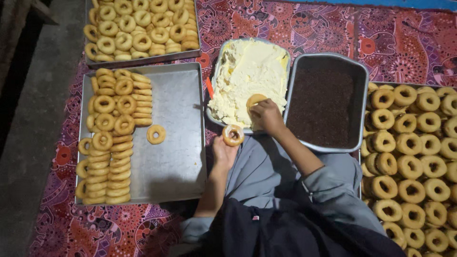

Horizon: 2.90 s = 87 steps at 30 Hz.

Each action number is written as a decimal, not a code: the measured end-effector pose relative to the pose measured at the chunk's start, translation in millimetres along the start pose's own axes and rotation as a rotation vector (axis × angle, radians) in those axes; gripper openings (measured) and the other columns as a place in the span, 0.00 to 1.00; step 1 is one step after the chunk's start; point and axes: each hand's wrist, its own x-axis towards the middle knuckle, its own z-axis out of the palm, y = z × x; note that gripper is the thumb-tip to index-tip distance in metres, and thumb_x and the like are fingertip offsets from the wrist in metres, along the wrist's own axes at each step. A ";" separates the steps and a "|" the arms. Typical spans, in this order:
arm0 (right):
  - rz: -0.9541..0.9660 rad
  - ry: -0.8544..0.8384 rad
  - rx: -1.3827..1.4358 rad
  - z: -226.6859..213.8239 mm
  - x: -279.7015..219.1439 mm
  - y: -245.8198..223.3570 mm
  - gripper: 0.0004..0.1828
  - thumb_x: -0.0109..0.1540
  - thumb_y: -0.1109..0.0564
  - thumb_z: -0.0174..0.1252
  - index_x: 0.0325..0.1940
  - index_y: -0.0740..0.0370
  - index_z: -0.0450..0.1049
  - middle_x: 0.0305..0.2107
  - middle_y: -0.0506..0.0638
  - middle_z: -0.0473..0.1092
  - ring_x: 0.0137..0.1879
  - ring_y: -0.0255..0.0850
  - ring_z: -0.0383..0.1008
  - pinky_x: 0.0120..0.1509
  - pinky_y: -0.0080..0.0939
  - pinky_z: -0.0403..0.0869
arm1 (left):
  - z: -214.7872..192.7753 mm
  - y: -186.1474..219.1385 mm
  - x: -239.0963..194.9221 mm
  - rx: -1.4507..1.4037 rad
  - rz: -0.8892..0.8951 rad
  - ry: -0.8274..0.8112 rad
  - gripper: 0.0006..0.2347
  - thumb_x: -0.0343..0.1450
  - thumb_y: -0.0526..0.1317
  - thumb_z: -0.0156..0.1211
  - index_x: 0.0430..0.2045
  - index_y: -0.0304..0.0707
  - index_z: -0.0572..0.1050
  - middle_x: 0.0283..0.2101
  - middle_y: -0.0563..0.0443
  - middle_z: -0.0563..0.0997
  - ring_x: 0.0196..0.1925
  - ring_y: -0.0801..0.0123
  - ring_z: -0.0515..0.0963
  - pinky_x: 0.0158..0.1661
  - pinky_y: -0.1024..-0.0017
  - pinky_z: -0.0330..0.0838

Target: The person sits on the floor and repeatedly picks up ring-shaped donuts, splits them open, fills them with a white cream from a tray, and places them into a tray of dark crumbs. The filled donuts are then arranged on a metal tray.

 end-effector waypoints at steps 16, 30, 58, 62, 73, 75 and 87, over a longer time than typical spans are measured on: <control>0.014 -0.061 0.325 -7.0 -22.9 -10.8 0.16 0.52 0.59 0.74 0.42 0.64 0.80 0.33 0.56 0.76 0.42 0.50 0.75 0.51 0.48 0.74 | 0.9 -4.1 9.6 0.067 -0.061 0.071 0.25 0.79 0.54 0.36 0.57 0.28 0.69 0.58 0.40 0.76 0.60 0.55 0.75 0.62 0.57 0.68; 0.047 0.003 0.235 -76.3 -71.8 -11.8 0.18 0.56 0.61 0.70 0.51 0.63 0.80 0.42 0.56 0.78 0.49 0.51 0.76 0.55 0.49 0.76 | 40.2 -51.9 1.4 0.219 -0.070 -0.182 0.21 0.81 0.47 0.43 0.61 0.27 0.66 0.60 0.39 0.73 0.63 0.53 0.72 0.65 0.52 0.65; 0.872 0.619 0.948 -123.7 -190.6 162.7 0.16 0.60 0.62 0.61 0.52 0.64 0.79 0.42 0.48 0.77 0.47 0.39 0.74 0.54 0.41 0.72 | 116.5 -246.0 112.0 0.868 -0.389 -0.106 0.15 0.78 0.40 0.41 0.50 0.29 0.73 0.51 0.34 0.79 0.50 0.51 0.80 0.50 0.54 0.75; 0.371 0.516 0.048 -126.0 -162.3 116.5 0.15 0.61 0.59 0.63 0.52 0.60 0.79 0.47 0.48 0.76 0.55 0.44 0.75 0.61 0.45 0.75 | 110.4 -240.9 102.8 0.323 -0.522 -0.203 0.17 0.79 0.38 0.33 0.58 0.30 0.68 0.57 0.39 0.75 0.58 0.56 0.77 0.59 0.57 0.72; 1.137 0.773 1.374 -125.8 -210.5 141.6 0.16 0.59 0.51 0.64 0.50 0.46 0.72 0.39 0.47 0.74 0.40 0.40 0.78 0.32 0.37 0.72 | 201.4 -192.7 61.7 1.239 -0.456 -0.225 0.20 0.73 0.42 0.52 0.59 0.32 0.66 0.64 0.28 0.63 0.67 0.36 0.63 0.62 0.40 0.62; 1.092 0.856 1.331 -132.2 -272.0 151.5 0.13 0.63 0.49 0.64 0.49 0.51 0.73 0.39 0.46 0.74 0.37 0.38 0.73 0.27 0.34 0.64 | 203.1 -177.2 45.0 1.968 0.253 -0.333 0.26 0.69 0.44 0.65 0.60 0.34 0.65 0.69 0.16 0.52 0.69 0.27 0.52 0.65 0.47 0.51; 1.298 1.714 1.038 -177.2 -598.0 -28.7 0.20 0.64 0.52 0.54 0.60 0.54 0.75 0.54 0.49 0.76 0.62 0.48 0.76 0.62 0.52 0.75 | 90.6 4.9 4.1 1.023 0.272 0.051 0.17 0.76 0.40 0.52 0.60 0.34 0.70 0.54 0.50 0.74 0.49 0.70 0.74 0.49 0.70 0.73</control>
